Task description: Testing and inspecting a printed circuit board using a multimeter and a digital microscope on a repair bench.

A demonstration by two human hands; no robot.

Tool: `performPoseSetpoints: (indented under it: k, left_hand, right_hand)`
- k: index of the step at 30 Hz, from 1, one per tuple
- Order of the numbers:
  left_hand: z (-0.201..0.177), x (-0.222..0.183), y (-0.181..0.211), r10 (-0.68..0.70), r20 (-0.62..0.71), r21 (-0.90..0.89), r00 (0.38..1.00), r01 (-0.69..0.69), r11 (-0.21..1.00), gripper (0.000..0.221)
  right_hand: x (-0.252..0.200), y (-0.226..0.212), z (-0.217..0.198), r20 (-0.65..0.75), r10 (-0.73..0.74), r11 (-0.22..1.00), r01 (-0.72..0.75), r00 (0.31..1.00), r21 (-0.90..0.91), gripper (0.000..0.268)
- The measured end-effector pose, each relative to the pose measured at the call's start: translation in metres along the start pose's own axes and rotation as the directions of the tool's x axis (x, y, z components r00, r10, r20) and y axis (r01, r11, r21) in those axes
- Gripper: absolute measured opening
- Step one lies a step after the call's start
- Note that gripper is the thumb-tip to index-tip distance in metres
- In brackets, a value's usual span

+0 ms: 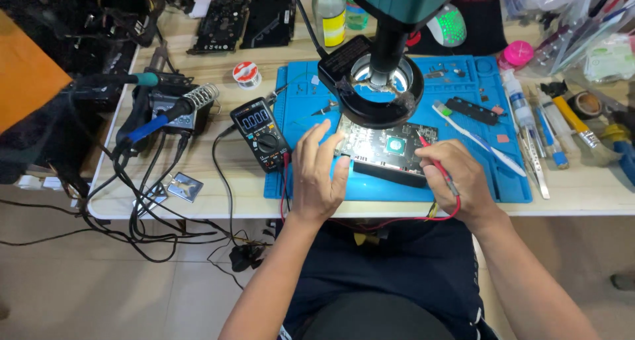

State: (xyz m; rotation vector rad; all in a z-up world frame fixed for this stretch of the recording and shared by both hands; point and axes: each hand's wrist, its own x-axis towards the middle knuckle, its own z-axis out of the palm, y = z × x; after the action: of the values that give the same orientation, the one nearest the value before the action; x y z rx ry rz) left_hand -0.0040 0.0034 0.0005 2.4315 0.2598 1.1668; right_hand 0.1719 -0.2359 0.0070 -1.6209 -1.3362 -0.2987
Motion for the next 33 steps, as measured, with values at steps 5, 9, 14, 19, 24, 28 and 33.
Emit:
performPoseSetpoints:
  k: [5,9,14,19,24,28,33]
  left_hand:
    - [0.008,-0.003,0.001,-0.024,-0.026,0.023,0.999,0.025,0.999,0.070]
    - [0.012,-0.005,-0.001,-0.066,0.014,0.038,0.998,0.066,0.997,0.081]
    - [0.011,-0.003,-0.001,-0.035,0.051,0.075,0.998,0.031,0.997,0.084]
    - [0.009,-0.003,0.000,-0.057,0.060,0.078,0.997,0.052,0.996,0.094]
    - [0.005,-0.002,0.004,-0.068,0.011,0.113,0.998,0.066,0.991,0.093]
    - [0.007,-0.004,0.002,-0.071,0.004,0.114,0.998,0.070,0.991,0.094]
    - [0.006,-0.004,0.002,-0.068,-0.007,0.104,0.998,0.068,0.992,0.093]
  right_hand:
    - [0.005,0.001,-0.001,0.035,0.286,0.958,-0.287,0.957,0.016,0.034]
    - [0.028,-0.010,-0.003,0.098,0.427,0.893,-0.436,0.899,0.111,0.024]
    - [0.033,-0.006,0.010,0.096,0.464,0.860,-0.474,0.881,0.191,0.022]
    - [0.039,-0.012,0.018,0.090,0.487,0.853,-0.496,0.869,0.162,0.022]
    - [0.050,-0.011,0.018,0.119,0.461,0.872,-0.474,0.879,0.122,0.023]
    - [0.051,-0.006,0.019,0.149,0.480,0.861,-0.497,0.864,0.108,0.022]
    - [0.047,-0.001,0.020,0.177,0.494,0.853,-0.514,0.851,0.093,0.021]
